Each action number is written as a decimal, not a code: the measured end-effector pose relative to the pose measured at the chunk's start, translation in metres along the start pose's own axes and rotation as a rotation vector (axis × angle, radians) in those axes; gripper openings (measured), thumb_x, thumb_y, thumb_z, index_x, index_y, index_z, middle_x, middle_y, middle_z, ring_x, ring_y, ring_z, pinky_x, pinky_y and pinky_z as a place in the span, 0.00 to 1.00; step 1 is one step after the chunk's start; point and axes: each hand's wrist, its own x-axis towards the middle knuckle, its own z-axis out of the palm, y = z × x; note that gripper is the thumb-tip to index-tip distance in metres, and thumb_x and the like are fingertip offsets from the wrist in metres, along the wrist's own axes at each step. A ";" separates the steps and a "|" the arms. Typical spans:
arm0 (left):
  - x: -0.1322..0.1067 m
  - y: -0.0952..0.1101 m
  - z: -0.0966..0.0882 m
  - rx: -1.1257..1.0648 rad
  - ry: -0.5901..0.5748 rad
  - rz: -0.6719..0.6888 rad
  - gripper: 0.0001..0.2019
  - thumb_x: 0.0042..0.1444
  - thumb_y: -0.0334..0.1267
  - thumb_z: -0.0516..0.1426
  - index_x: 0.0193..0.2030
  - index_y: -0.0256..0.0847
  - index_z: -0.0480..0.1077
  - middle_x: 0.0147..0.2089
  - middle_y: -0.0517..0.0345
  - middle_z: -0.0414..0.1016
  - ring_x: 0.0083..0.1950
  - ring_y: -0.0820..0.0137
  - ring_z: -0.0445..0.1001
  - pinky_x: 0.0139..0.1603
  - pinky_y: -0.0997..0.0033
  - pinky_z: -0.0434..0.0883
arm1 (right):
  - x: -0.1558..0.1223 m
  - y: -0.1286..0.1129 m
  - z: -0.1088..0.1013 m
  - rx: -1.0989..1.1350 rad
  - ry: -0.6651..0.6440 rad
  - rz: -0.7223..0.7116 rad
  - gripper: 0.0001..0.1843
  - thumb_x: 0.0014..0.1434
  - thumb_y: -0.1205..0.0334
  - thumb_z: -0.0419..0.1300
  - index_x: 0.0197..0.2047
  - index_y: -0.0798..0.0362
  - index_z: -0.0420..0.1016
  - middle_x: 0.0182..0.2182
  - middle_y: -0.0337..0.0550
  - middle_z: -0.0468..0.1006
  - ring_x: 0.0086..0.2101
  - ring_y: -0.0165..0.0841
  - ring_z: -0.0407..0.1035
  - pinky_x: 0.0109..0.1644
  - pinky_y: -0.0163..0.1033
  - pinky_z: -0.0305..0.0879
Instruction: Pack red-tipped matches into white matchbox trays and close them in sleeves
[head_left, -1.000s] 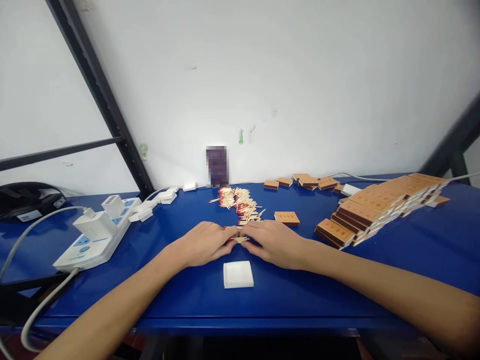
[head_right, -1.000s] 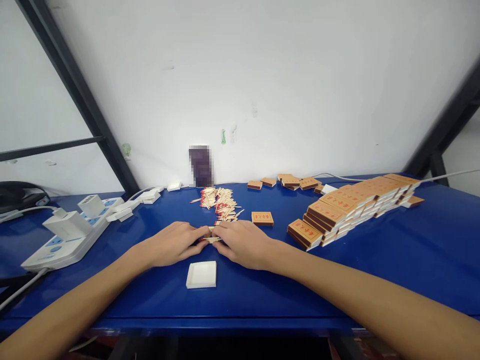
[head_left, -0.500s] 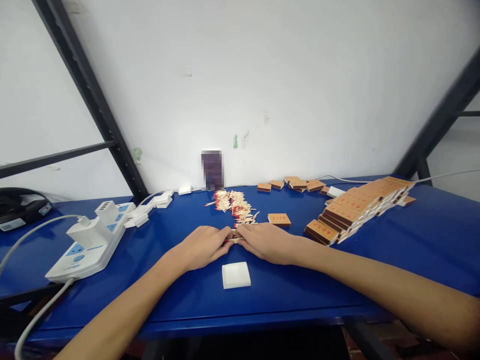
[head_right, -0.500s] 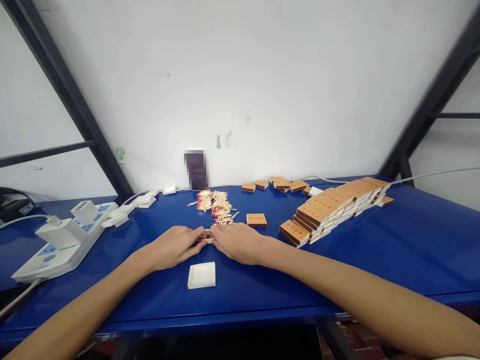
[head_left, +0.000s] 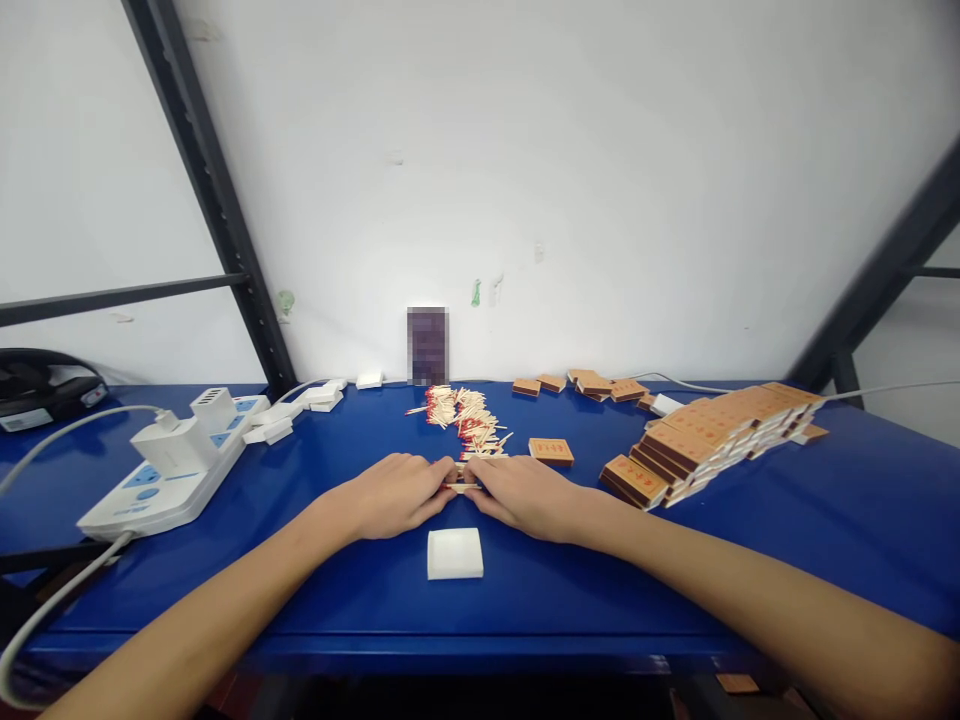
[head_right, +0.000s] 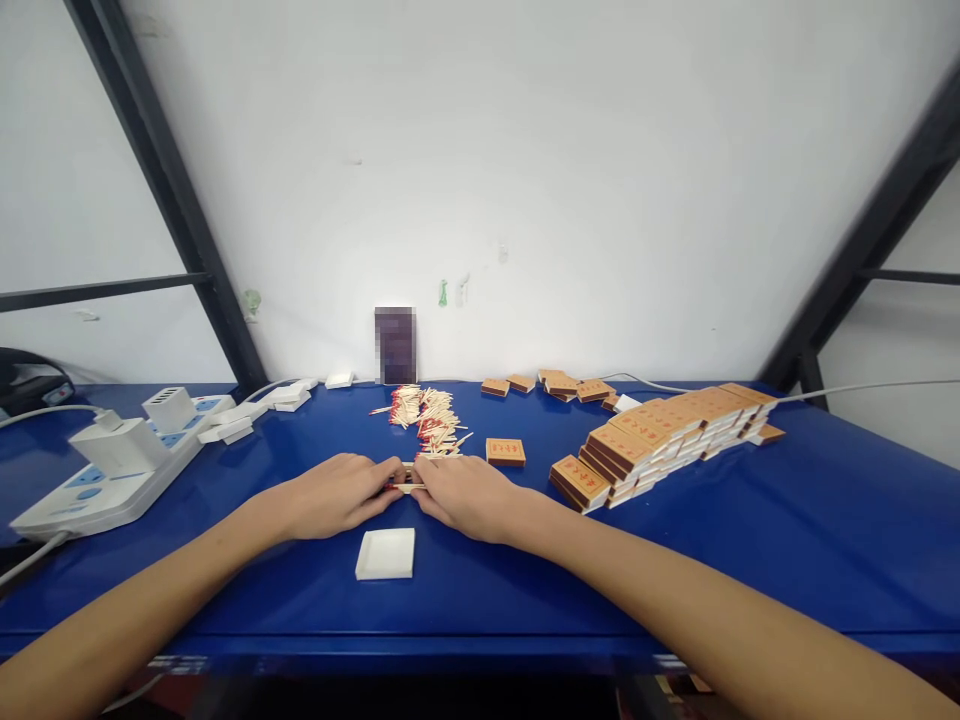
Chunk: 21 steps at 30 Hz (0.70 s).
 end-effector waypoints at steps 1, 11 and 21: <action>0.000 0.001 0.000 0.007 -0.005 -0.003 0.14 0.69 0.45 0.42 0.41 0.40 0.61 0.29 0.55 0.72 0.30 0.63 0.74 0.29 0.67 0.62 | -0.001 0.000 0.000 0.012 0.010 0.001 0.12 0.70 0.57 0.46 0.42 0.54 0.65 0.35 0.48 0.78 0.34 0.38 0.74 0.33 0.38 0.59; 0.001 0.004 0.000 0.100 -0.015 0.008 0.11 0.68 0.40 0.43 0.42 0.39 0.62 0.28 0.55 0.72 0.28 0.62 0.73 0.29 0.66 0.63 | -0.002 0.004 0.003 0.053 0.014 -0.012 0.08 0.68 0.62 0.48 0.42 0.54 0.66 0.40 0.48 0.78 0.37 0.39 0.73 0.35 0.39 0.59; 0.003 0.007 -0.002 0.026 0.027 0.018 0.09 0.68 0.37 0.45 0.42 0.39 0.64 0.41 0.53 0.73 0.39 0.65 0.74 0.37 0.67 0.67 | -0.005 0.004 0.004 0.017 0.010 -0.004 0.09 0.67 0.61 0.48 0.44 0.55 0.66 0.37 0.49 0.78 0.37 0.41 0.73 0.34 0.40 0.59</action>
